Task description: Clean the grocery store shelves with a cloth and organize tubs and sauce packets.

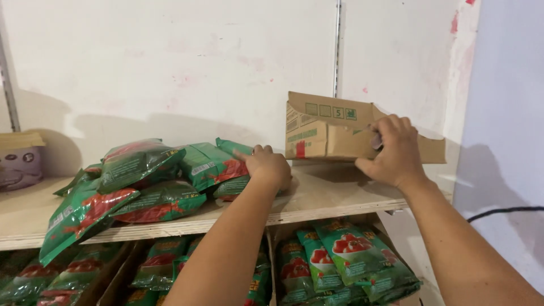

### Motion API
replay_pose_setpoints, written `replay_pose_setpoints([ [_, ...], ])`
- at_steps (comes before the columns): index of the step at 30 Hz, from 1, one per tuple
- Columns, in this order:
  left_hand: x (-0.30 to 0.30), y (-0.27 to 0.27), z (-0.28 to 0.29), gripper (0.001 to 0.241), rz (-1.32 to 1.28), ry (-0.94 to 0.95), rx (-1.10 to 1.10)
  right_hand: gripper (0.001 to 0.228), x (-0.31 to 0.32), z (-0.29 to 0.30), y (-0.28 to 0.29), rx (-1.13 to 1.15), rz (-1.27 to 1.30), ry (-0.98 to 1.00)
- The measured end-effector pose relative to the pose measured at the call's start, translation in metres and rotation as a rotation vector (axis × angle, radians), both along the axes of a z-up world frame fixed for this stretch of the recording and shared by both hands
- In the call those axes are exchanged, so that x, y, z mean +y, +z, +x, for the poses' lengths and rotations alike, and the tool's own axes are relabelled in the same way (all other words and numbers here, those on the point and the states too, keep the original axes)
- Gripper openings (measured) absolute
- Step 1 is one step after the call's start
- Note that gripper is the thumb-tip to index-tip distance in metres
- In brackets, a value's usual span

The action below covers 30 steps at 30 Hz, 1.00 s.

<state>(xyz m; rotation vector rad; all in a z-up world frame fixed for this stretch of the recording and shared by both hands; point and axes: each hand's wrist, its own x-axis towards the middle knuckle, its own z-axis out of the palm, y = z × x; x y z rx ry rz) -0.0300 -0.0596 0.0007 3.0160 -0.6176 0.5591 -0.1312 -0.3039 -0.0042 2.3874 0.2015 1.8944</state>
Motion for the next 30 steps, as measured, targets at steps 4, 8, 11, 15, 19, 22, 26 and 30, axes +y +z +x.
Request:
replay_pose_setpoints([
  [4,-0.014,-0.022,0.053,0.035,-0.115,0.038,-0.179,0.053,0.017,-0.009,-0.012,0.069,-0.028,-0.030],
  [8,-0.005,-0.017,0.052,0.031,-0.192,0.070,-0.260,0.053,0.033,-0.013,-0.025,0.218,-0.016,-0.067],
  [11,0.002,-0.017,0.059,0.029,-0.218,0.069,-0.308,0.054,0.038,-0.007,-0.038,0.214,-0.072,-0.020],
  [15,0.017,-0.013,0.071,0.027,-0.245,0.073,-0.403,0.055,0.061,-0.007,-0.040,0.187,-0.122,0.061],
  [19,0.038,-0.008,0.072,0.028,-0.209,0.080,-0.447,0.049,0.094,0.000,-0.042,0.261,-0.065,0.053],
  [22,0.051,-0.009,0.079,0.030,-0.197,0.095,-0.498,0.043,0.096,0.005,-0.043,0.279,-0.052,0.043],
  [26,0.056,-0.008,0.087,0.030,-0.220,0.096,-0.547,0.035,0.086,0.000,-0.042,0.356,0.038,0.007],
  [30,0.053,-0.012,0.088,0.030,-0.246,0.070,-0.518,0.034,0.089,-0.005,-0.039,0.356,0.057,0.043],
])
